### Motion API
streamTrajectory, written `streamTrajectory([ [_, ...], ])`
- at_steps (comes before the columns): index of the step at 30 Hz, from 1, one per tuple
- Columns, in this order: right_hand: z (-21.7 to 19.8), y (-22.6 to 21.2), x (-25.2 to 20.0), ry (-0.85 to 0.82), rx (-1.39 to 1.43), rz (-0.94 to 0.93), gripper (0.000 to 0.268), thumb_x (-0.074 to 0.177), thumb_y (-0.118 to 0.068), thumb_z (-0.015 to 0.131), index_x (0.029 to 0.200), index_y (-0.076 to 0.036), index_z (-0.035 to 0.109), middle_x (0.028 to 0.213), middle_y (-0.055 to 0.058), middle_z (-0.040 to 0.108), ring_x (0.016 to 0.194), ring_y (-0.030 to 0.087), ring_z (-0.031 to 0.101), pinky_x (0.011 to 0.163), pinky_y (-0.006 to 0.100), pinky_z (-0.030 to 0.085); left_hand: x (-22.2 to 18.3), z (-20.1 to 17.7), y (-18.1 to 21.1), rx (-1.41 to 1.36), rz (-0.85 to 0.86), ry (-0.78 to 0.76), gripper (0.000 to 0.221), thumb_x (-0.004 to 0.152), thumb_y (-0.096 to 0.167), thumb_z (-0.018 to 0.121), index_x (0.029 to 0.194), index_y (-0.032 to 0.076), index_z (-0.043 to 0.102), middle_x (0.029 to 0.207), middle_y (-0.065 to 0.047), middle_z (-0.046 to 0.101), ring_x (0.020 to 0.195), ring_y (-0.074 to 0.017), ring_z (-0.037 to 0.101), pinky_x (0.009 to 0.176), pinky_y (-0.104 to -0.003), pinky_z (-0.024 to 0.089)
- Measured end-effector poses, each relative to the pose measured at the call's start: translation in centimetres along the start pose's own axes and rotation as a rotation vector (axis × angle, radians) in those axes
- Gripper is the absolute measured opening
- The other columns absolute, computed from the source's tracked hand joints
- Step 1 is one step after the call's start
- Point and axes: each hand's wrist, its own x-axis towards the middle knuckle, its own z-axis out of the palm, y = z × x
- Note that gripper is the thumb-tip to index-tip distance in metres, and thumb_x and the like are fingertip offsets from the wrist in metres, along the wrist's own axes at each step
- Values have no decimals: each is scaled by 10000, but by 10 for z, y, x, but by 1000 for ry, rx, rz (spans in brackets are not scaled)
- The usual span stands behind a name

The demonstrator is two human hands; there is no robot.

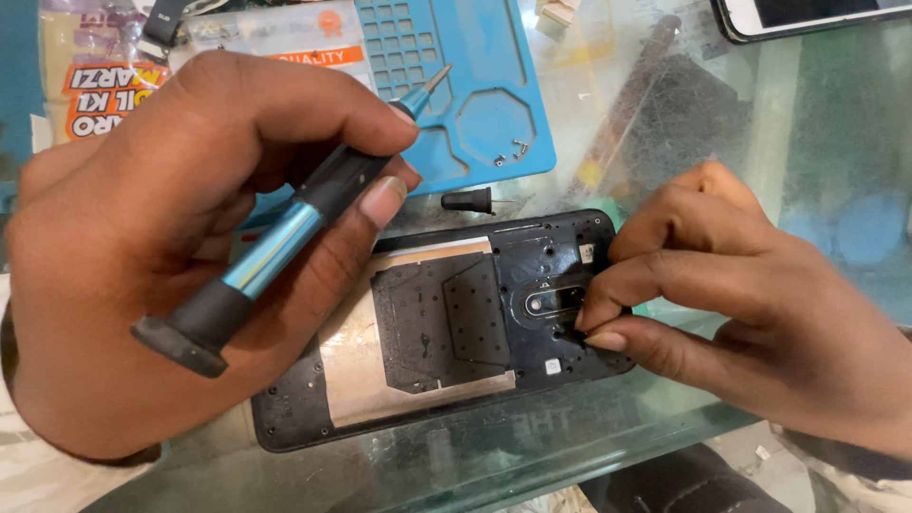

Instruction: The person aligns and presses the back cover onto a smartphone, then uses a screwdriver to fasten screws around the camera module area. The device is handled repeatedly to check fit and alignment during the process.

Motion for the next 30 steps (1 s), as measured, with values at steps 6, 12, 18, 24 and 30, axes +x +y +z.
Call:
streamTrajectory([
  [6, -1, 2, -1, -24, -1, 11, 198, 843, -227, 798, 1039, -198, 789, 982, -53, 624, 1045, 168, 506, 848, 312, 440, -3, -1, -2, 55, -10, -22, 266, 895, -49, 744, 1143, -87, 656, 902, -98, 718, 743, -115, 692, 643, -251, 517],
  [12, 0, 0, -1, -18, -20, 20, 192, 840, -221, 796, 1029, -191, 786, 977, -46, 611, 1049, 173, 499, 863, 318, 435, -4, -1, -4, 28, 18, -20, 252, 956, -28, 744, 1178, -45, 626, 971, -85, 714, 819, -110, 702, 717, -247, 530],
  [18, 0, 1, -2, -6, -31, -3, 192, 837, -212, 793, 1025, -181, 771, 986, -39, 607, 1026, 169, 511, 864, 323, 427, -9, -3, -7, 23, 26, -35, 240, 971, -40, 762, 1166, -44, 623, 972, -92, 711, 825, -119, 709, 723, -249, 540],
  [24, 0, 4, -3, 3, -60, -14, 189, 842, -237, 794, 1019, -177, 765, 988, -34, 606, 1005, 162, 525, 857, 325, 425, -7, -1, -5, 54, 52, -21, 232, 980, -36, 735, 1176, -48, 610, 1000, -102, 712, 851, -135, 717, 752, -253, 543],
  [30, -1, -6, -7, 97, 156, 119, 454, 782, -304, 818, 1180, -116, 707, 1199, 38, 569, 1145, 183, 574, 969, 360, 485, -6, 0, 10, -61, 14, -53, 256, 959, 58, 762, 1186, 16, 650, 1038, -119, 670, 841, -122, 686, 732, -236, 549],
])
